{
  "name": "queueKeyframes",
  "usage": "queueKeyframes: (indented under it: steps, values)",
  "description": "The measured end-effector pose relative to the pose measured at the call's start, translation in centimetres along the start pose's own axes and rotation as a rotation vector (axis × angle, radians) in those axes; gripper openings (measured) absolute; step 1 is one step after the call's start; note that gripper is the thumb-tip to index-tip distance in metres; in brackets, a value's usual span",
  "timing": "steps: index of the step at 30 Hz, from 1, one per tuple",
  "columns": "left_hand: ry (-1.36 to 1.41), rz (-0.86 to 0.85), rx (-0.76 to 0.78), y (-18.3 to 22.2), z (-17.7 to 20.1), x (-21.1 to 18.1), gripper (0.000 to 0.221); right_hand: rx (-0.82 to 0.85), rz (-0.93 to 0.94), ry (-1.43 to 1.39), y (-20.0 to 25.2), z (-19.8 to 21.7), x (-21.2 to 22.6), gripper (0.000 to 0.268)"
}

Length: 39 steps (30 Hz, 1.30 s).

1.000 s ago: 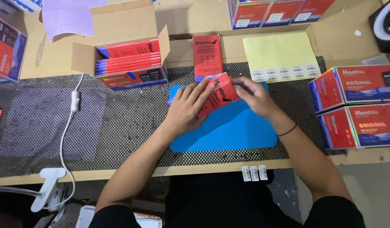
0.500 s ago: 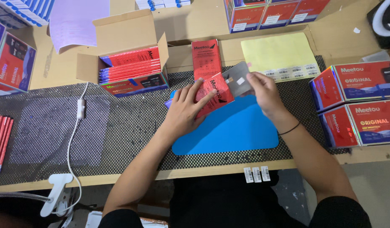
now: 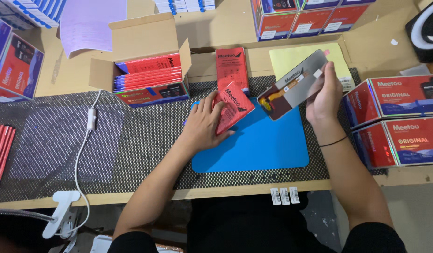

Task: The person picks up a smartphone screen, removes a protective film from the front, applies a small sticker to the back, and then slides the screen into a red protective sleeve.

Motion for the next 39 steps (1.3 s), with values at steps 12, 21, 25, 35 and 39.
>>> queueKeyframes:
  steps: [12,21,25,35,39]
  values:
    - [-0.123,0.406,0.104,0.6,-1.2,1.7,0.087,0.304,-0.070,0.319,10.8,-8.4,2.4,0.036]
    - [-0.186,0.494,0.124,0.8,-1.6,2.4,0.087,0.383,-0.032,0.389,9.5,-6.6,-1.1,0.042]
    - [-0.218,0.505,0.114,0.8,-2.4,2.4,0.087,0.385,-0.021,0.382,11.3,-8.9,1.7,0.039]
    - [-0.244,0.486,-0.004,0.7,-2.5,2.2,0.089,0.461,-0.051,0.406,12.1,-9.1,0.8,0.044]
    - [-0.109,0.362,-0.216,0.6,-1.6,1.9,0.078,0.464,-0.047,0.416,13.0,-10.1,1.9,0.045]
Point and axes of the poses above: each hand's wrist, its own y-axis away from the middle knuckle, its own z-axis out of the back of the hand, x = y × z, the point moved 4 cm from there along -y, towards the middle knuckle, and after that the axes turned 3 degrees about -y, right-handed, at the moved point
